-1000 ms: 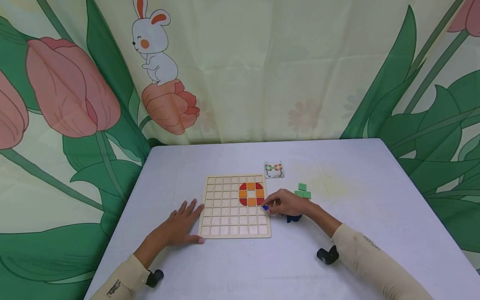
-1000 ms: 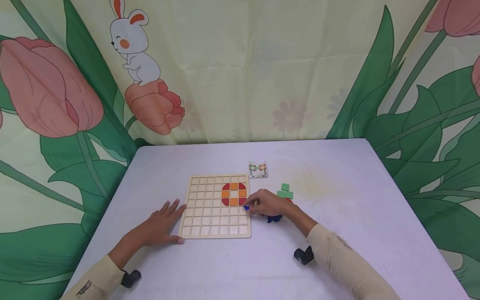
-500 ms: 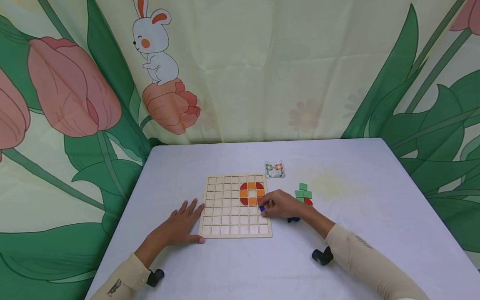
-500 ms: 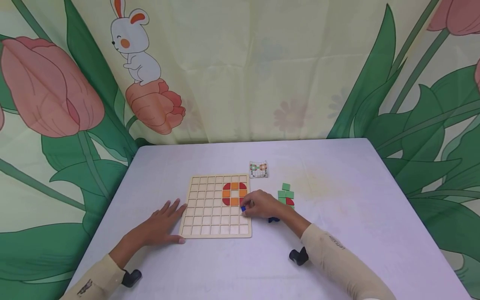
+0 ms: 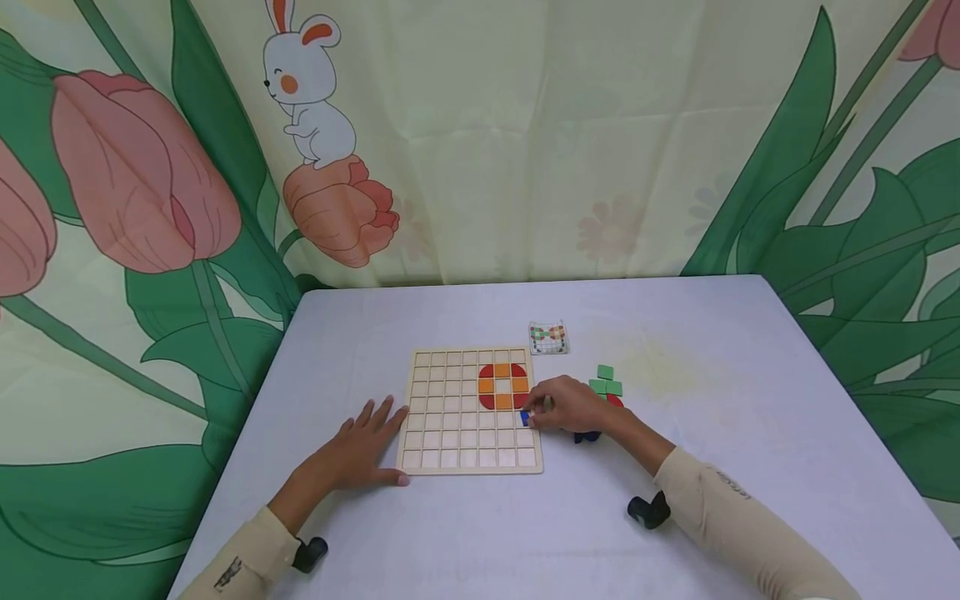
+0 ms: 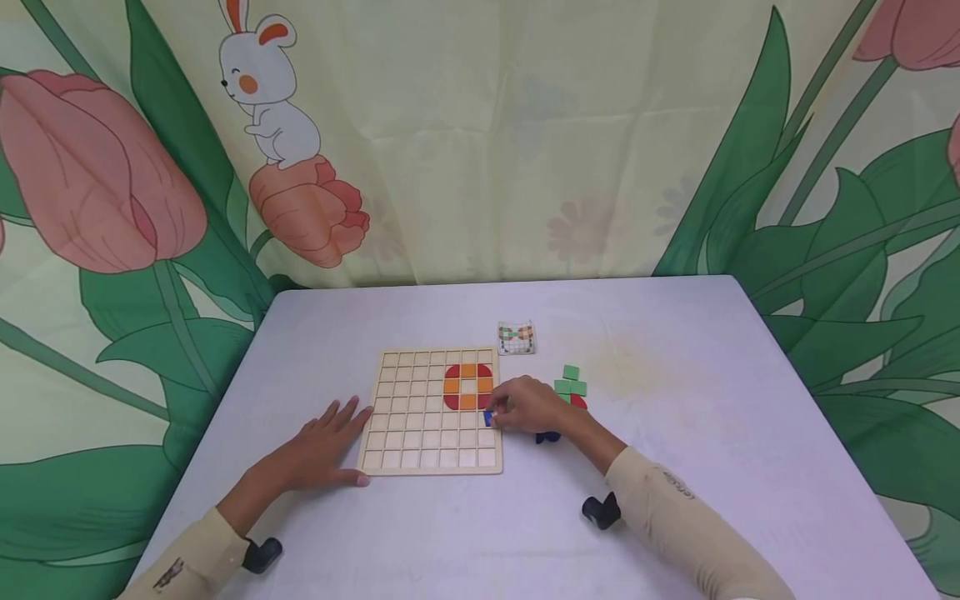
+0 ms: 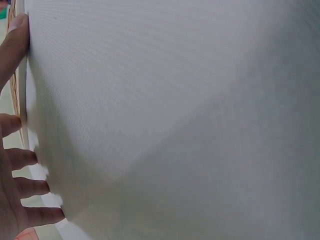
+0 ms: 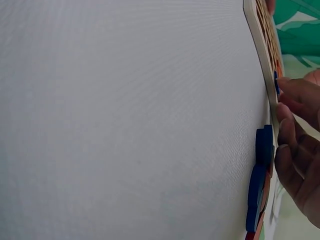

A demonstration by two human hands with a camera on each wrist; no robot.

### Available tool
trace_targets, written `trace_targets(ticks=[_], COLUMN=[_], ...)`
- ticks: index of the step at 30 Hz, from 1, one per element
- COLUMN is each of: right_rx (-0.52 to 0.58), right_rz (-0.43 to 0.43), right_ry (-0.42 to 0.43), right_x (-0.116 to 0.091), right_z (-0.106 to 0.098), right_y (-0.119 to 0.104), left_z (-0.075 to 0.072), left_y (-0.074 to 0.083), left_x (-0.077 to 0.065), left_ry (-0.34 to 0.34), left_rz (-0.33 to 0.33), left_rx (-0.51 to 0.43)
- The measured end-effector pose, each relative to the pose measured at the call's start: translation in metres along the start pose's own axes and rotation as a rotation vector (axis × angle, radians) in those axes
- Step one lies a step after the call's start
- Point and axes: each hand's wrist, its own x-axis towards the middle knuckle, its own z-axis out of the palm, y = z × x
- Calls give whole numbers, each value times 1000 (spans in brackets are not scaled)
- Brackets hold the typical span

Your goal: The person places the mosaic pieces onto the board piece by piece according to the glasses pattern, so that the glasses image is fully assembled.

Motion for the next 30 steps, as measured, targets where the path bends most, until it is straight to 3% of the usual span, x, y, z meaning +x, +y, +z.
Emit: trace_targets(ticks=[23, 30], right_rx=[-133, -75], right_rz=[87, -9], right_ry=[-11, -15], right_x=[10, 6], right_z=[1, -1], right_y=[-15, -8], left_z=[7, 7], left_y=[-5, -5], left_x=[3, 4], left_ry=[4, 5], left_rz=[6, 1], left_rx=[1, 6])
